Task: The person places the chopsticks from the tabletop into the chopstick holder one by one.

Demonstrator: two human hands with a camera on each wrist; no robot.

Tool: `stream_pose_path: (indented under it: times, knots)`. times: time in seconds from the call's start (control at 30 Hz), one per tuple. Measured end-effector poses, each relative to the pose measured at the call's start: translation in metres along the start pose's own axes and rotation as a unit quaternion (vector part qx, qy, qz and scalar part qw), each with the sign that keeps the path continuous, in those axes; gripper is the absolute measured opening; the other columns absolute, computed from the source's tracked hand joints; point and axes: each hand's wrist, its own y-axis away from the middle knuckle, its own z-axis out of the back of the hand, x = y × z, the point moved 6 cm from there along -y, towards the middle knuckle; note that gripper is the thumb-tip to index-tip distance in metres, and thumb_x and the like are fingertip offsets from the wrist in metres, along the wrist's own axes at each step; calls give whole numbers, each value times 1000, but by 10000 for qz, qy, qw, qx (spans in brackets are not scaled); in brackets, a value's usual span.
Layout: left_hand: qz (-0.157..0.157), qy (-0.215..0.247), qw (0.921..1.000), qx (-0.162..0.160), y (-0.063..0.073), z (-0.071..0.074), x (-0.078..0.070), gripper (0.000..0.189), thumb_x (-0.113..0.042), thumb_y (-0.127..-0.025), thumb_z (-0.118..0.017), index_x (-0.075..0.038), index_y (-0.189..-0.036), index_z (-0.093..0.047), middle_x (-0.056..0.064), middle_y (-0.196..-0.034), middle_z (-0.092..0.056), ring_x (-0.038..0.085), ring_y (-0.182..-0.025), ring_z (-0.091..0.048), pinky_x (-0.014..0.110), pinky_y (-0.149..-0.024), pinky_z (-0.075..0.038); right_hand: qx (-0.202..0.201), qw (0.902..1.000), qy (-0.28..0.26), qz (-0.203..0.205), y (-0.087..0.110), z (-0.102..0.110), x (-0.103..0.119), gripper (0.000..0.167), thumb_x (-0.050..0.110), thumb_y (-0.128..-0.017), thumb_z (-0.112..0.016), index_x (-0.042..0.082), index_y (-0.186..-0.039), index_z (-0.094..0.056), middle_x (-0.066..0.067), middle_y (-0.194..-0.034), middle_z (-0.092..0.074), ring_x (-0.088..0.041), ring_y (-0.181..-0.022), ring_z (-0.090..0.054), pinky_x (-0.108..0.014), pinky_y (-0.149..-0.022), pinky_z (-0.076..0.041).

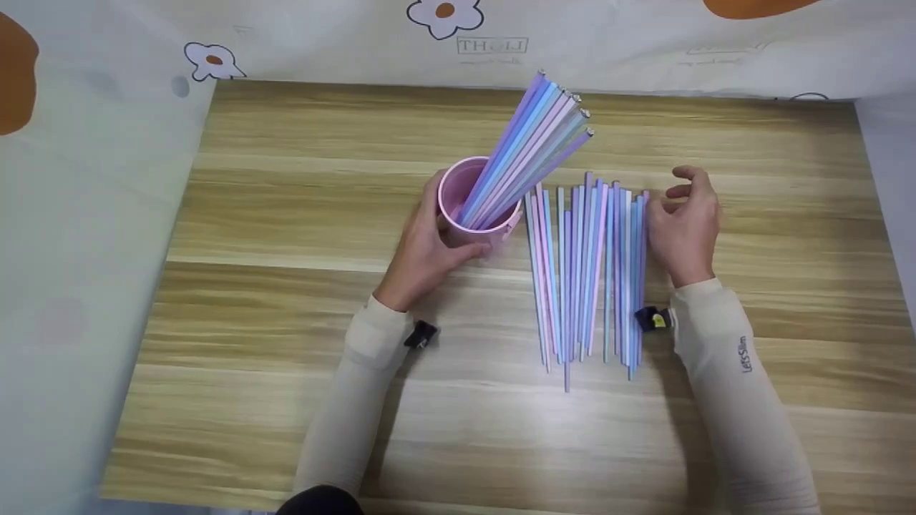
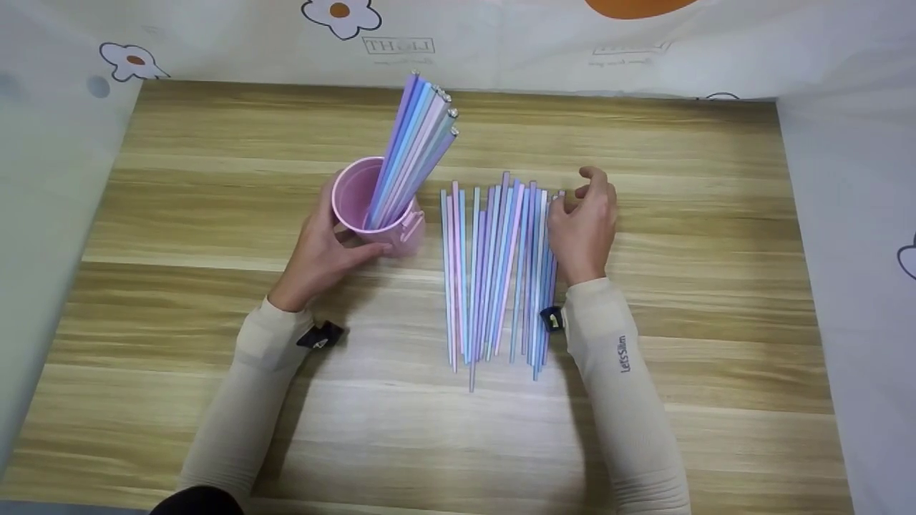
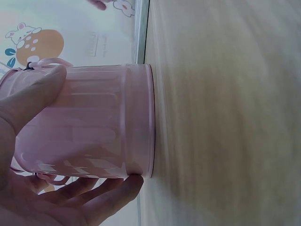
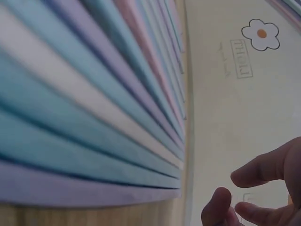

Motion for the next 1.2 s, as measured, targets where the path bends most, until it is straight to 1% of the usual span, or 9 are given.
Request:
stream_pose_path:
  times: [0.13, 0.3, 0.4, 0.53, 0.67, 0.87, 1.0, 1.13, 1.2]
  knots:
    - [-4, 44, 10000, 0, 0, 0, -1, 99, -1, -69, -89, -1, -150, -31, 17, -145, -46, 29, -134, -44, 34, -116, -32, 360, 9989, 295, -43, -3, -5, -7, 51, 6, -90, -55, 3, -141, -49, -19, -119, -56, -28, -100, -59, -35, -78, -48]
    - [-61, 93, 9999, -5, -2, 0, 3, 100, -1, -68, -89, -1, -150, -31, 17, -145, -46, 29, -134, -44, 35, -116, -32, 725, 9963, 423, -186, -7, -11, -14, 56, 2, -90, -55, 3, -145, -45, -23, -123, -55, -31, -104, -55, -40, -83, -48]
    - [-70, 40, 10000, -37, -3, -2, 15, 103, -2, -67, -90, -5, -151, -31, 14, -146, -46, 26, -134, -44, 33, -116, -31, 943, 9940, 493, -258, -8, -13, -16, 59, 0, -89, -55, 2, -147, -43, -25, -125, -54, -34, -107, -55, -44, -88, -50]
    - [-57, -134, 9999, -60, -6, -5, 34, 107, -11, -67, -93, -15, -153, -29, 4, -147, -46, 16, -135, -43, 28, -116, -29, 1181, 9905, 668, -220, -9, -15, -16, 62, -4, -87, -53, 0, -148, -42, -27, -125, -55, -37, -106, -56, -48, -89, -50]
    - [-79, -176, 9998, -54, -6, -5, 39, 106, -19, -67, -93, -19, -153, -30, -2, -147, -46, 10, -134, -42, 27, -115, -29, 1263, 9883, 853, -10, -10, -15, -14, 63, -6, -84, -52, -3, -146, -43, -27, -120, -56, -38, -103, -56, -51, -89, -49]
    - [-301, -19, 9995, -52, -7, -4, 39, 107, -15, -67, -93, -14, -153, -30, 2, -146, -47, 14, -133, -44, 30, -115, -31, 1193, 9823, 1342, 533, -10, -15, -8, 62, -5, -80, -54, -11, -141, -45, -30, -110, -54, -40, -98, -50, -57, -86, -45]
    - [-270, 68, 9996, -53, -7, -4, 37, 107, -11, -67, -92, -11, -153, -29, 7, -147, -47, 21, -134, -44, 33, -116, -30, 1229, 9789, 1507, 631, -10, -16, -6, 59, -4, -80, -56, -14, -138, -48, -36, -116, -53, -46, -102, -50, -61, -88, -45]
    - [-139, 154, 9998, -16, -4, -2, 21, 103, -4, -68, -90, -5, -151, -30, 14, -147, -46, 28, -135, -43, 37, -117, -30, 1289, 9783, 1509, 595, -9, -16, -6, 57, -5, -80, -57, -15, -136, -49, -38, -119, -53, -48, -104, -51, -62, -90, -45]
    - [-105, 164, 9998, -5, -2, 0, 11, 101, -2, -68, -89, -2, -150, -31, 17, -146, -46, 31, -135, -43, 37, -117, -30, 1345, 9786, 1455, 558, -9, -17, -6, 57, -5, -81, -57, -15, -136, -49, -35, -114, -55, -45, -99, -52, -59, -85, -48]
